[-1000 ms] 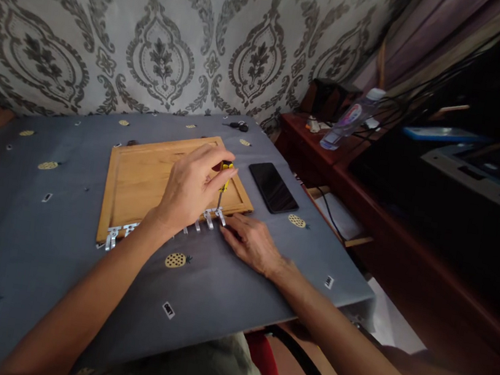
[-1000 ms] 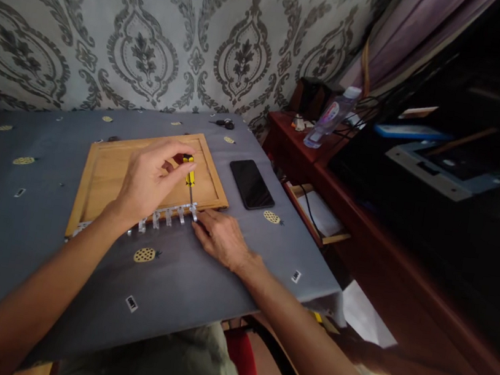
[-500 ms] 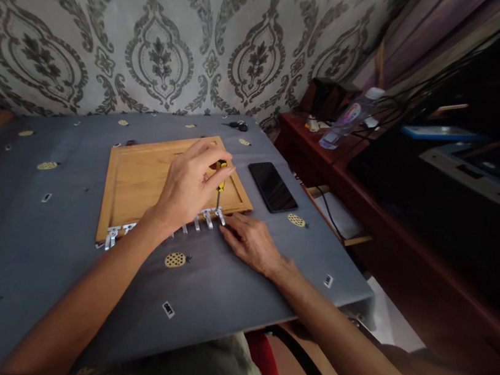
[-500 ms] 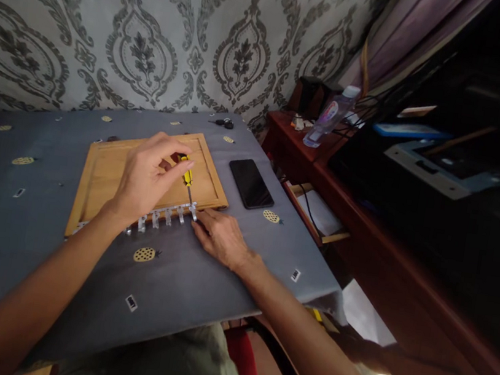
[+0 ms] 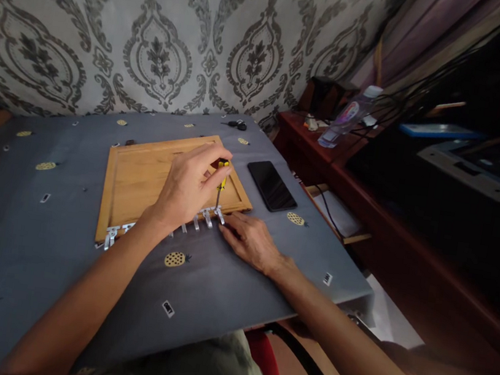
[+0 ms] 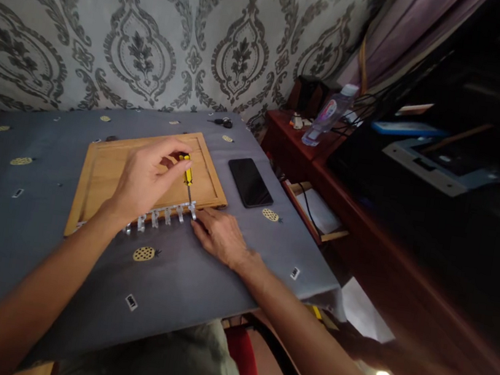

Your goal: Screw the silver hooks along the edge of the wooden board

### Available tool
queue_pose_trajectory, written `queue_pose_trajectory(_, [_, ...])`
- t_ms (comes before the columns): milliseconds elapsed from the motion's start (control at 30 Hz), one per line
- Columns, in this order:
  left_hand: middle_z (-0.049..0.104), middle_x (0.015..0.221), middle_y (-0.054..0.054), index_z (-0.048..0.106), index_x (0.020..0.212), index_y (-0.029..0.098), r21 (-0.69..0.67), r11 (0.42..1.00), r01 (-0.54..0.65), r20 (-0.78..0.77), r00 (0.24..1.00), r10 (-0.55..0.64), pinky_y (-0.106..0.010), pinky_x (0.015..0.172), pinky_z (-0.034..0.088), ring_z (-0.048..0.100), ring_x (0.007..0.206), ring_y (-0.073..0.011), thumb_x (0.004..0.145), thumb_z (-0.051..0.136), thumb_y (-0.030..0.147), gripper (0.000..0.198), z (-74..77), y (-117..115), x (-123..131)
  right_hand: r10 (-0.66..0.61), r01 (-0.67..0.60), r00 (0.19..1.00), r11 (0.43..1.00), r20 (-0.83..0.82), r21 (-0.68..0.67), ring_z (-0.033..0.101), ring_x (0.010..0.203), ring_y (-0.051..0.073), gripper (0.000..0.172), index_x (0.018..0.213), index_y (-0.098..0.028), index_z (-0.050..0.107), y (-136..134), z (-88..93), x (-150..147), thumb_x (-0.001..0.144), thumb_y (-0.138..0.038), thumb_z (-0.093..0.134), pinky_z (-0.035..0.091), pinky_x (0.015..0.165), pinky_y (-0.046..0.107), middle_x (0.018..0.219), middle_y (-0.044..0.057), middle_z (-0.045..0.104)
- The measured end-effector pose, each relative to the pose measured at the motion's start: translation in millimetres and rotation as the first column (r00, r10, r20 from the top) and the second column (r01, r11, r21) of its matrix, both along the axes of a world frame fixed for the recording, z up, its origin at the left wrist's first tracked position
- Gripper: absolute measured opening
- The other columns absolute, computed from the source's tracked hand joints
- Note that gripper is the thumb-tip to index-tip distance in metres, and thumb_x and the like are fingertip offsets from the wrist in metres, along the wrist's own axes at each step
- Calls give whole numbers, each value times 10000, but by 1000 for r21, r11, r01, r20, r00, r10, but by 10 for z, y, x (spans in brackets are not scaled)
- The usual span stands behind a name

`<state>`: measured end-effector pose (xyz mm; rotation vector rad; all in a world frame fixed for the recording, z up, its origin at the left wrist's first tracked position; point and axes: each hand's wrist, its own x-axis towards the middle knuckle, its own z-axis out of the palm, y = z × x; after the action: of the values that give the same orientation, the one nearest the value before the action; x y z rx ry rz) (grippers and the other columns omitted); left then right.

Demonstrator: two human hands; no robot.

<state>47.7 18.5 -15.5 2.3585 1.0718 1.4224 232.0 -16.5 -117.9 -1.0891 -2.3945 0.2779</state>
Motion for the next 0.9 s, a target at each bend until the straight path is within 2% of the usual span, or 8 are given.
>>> queue_pose_trajectory(167, [664, 892, -29, 663, 933, 153, 31, 999, -12, 12, 1000, 11, -183, 610, 506, 623, 754, -93, 865, 650, 141, 70, -12, -3, 16, -6, 6, 1000, 1000, -4, -5, 605, 748, 174, 228, 973, -140, 666, 0, 1, -4, 985, -242, 463, 429, 677, 280, 836, 77, 668])
queue_pose_trajectory(300, [675, 897, -31, 666, 948, 144, 30, 999, -19, -16, 1000, 20, -205, 658, 513, 623, 755, -95, 857, 621, 74, 123, 2, -7, 1, 1, -1, 1000, 1000, 6, 3, 594, 729, 168, 206, 981, -143, 664, 0, 8, 3, 980, -228, 476, 420, 666, 273, 814, 65, 661])
queue_pose_trajectory(467, [698, 911, -27, 666, 958, 156, 6, 1000, 0, -34, 999, 0, -229, 693, 526, 634, 760, -104, 864, 611, 81, 132, 15, 0, -19, 5, -5, 1000, 1000, 1, 6, 592, 721, 172, 200, 982, -135, 666, -2, 15, 2, 976, -220, 485, 423, 664, 274, 797, 67, 657])
queue_pose_trajectory(700, [664, 901, -27, 682, 942, 154, 38, 999, -10, 29, 1000, 9, -183, 595, 503, 628, 747, -91, 834, 679, 104, 120, -13, 14, 5, 2, -2, 1000, 1000, -9, -4, 587, 719, 171, 193, 973, -142, 662, -3, 12, -6, 973, -217, 485, 419, 660, 274, 791, 60, 646])
queue_pose_trajectory(900, [669, 852, -11, 674, 928, 172, 57, 998, -31, -9, 999, 32, -244, 683, 520, 617, 732, -103, 848, 625, 68, 140, 3, 3, 5, 2, -2, 1000, 1000, -7, 3, 570, 704, 169, 202, 951, -144, 659, 0, 4, -6, 978, -228, 477, 407, 652, 279, 773, 55, 633])
